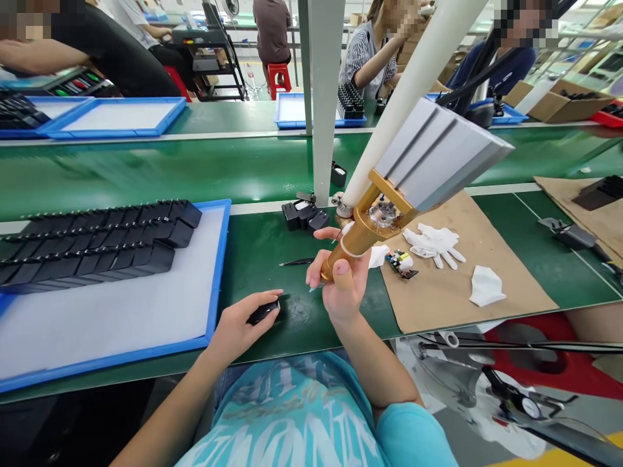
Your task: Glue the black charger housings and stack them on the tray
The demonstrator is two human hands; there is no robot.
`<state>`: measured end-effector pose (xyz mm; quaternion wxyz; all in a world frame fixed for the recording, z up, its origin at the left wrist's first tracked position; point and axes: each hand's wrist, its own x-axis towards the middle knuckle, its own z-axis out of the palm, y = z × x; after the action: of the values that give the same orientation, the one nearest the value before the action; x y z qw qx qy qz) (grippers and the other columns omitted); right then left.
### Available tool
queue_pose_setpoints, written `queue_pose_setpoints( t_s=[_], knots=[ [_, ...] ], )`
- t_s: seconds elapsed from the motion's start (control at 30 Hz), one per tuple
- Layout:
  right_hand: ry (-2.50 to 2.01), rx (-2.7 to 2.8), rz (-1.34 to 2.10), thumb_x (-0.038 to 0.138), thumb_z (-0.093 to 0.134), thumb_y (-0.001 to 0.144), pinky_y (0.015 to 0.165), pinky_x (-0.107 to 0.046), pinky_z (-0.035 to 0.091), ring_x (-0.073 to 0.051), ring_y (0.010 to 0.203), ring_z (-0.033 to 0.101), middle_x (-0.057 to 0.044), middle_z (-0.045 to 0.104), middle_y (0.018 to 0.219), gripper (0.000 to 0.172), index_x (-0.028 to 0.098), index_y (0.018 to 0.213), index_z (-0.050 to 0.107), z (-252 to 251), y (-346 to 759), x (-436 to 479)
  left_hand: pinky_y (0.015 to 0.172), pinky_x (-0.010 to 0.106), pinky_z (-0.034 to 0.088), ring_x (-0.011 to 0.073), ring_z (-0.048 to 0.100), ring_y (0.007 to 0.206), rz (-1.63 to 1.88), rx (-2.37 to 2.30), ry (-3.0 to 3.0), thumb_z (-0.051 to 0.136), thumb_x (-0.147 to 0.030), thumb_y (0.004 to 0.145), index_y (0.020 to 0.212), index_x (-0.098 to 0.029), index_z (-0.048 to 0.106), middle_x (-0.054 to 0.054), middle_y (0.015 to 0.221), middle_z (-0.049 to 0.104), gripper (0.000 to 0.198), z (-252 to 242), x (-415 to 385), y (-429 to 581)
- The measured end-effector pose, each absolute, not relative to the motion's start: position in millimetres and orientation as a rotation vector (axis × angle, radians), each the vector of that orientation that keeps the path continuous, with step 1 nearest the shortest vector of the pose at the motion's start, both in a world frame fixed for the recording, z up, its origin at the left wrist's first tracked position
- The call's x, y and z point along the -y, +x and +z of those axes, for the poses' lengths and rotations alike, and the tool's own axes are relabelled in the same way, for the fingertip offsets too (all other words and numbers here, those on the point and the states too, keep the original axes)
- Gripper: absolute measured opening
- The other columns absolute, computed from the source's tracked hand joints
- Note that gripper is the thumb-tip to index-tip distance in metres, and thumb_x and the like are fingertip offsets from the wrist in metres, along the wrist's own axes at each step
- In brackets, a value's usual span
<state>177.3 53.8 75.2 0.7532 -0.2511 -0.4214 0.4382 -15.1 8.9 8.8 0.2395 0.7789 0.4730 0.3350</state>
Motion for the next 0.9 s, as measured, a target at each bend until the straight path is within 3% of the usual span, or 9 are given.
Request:
queue_pose_setpoints(
  t_s=[0.1, 0.23, 0.37, 0.6, 0.77, 0.9],
  knots=[
    [-0.519, 0.904, 0.968, 0.046, 0.054, 0.087, 0.036, -0.023, 0.043, -0.004, 0.039, 0.051, -0.001, 0.061, 0.105, 0.025, 0.029, 0.104, 0.048, 75, 178, -55, 0.085, 0.031, 0.056, 0.0176, 0.069, 0.098, 0.970, -1.317, 2.277, 0.055, -0.024, 0.091, 0.108, -0.022, 0.061, 0.006, 0.109, 0.072, 0.019, -1, -4, -13],
    [-0.523, 0.894, 0.962, 0.047, 0.056, 0.086, 0.035, -0.023, 0.043, -0.004, 0.039, 0.051, 0.001, 0.061, 0.102, 0.025, 0.028, 0.102, 0.048, 75, 179, -56, 0.072, 0.030, 0.054, 0.0201, 0.070, 0.084, 0.898, -1.573, 2.533, 0.058, -0.030, 0.090, 0.108, -0.021, 0.062, 0.005, 0.099, 0.074, 0.020, -8, 3, -5],
    [-0.530, 0.894, 0.961, 0.047, 0.057, 0.085, 0.034, -0.023, 0.043, -0.004, 0.038, 0.050, 0.000, 0.061, 0.101, 0.028, 0.028, 0.104, 0.048, 76, 180, -56, 0.076, 0.033, 0.049, 0.0241, 0.068, 0.092, 0.725, -1.690, 2.662, 0.060, -0.032, 0.089, 0.115, -0.021, 0.061, 0.007, 0.100, 0.072, 0.028, -3, 6, 1],
    [-0.584, 0.908, 0.936, 0.051, 0.058, 0.083, 0.033, -0.023, 0.042, -0.004, 0.036, 0.050, 0.001, 0.060, 0.100, 0.032, 0.029, 0.105, 0.048, 77, 184, -56, 0.066, 0.030, 0.043, 0.0184, 0.063, 0.075, 0.585, -1.654, 2.623, 0.051, -0.028, 0.093, 0.112, -0.020, 0.063, 0.005, 0.088, 0.067, 0.023, 2, 5, 5],
    [-0.597, 0.937, 0.888, 0.050, 0.056, 0.085, 0.035, -0.024, 0.043, -0.005, 0.038, 0.052, 0.000, 0.061, 0.100, 0.033, 0.030, 0.110, 0.049, 74, 190, -57, 0.071, 0.030, 0.046, 0.0181, 0.063, 0.079, 0.853, -1.540, 1.861, 0.054, -0.040, 0.091, 0.109, -0.024, 0.061, 0.004, 0.091, 0.065, 0.026, 3, 1, 2],
    [-0.654, 0.948, 0.784, 0.045, 0.058, 0.084, 0.045, -0.027, 0.050, -0.008, 0.046, 0.059, 0.000, 0.063, 0.107, 0.033, 0.034, 0.113, 0.047, 68, 198, -60, 0.053, 0.026, 0.047, 0.0144, 0.060, 0.059, 1.102, -1.111, 0.776, 0.050, -0.057, 0.088, 0.115, -0.024, 0.049, 0.000, 0.076, 0.061, 0.043, 16, -2, 2]
  ],
)
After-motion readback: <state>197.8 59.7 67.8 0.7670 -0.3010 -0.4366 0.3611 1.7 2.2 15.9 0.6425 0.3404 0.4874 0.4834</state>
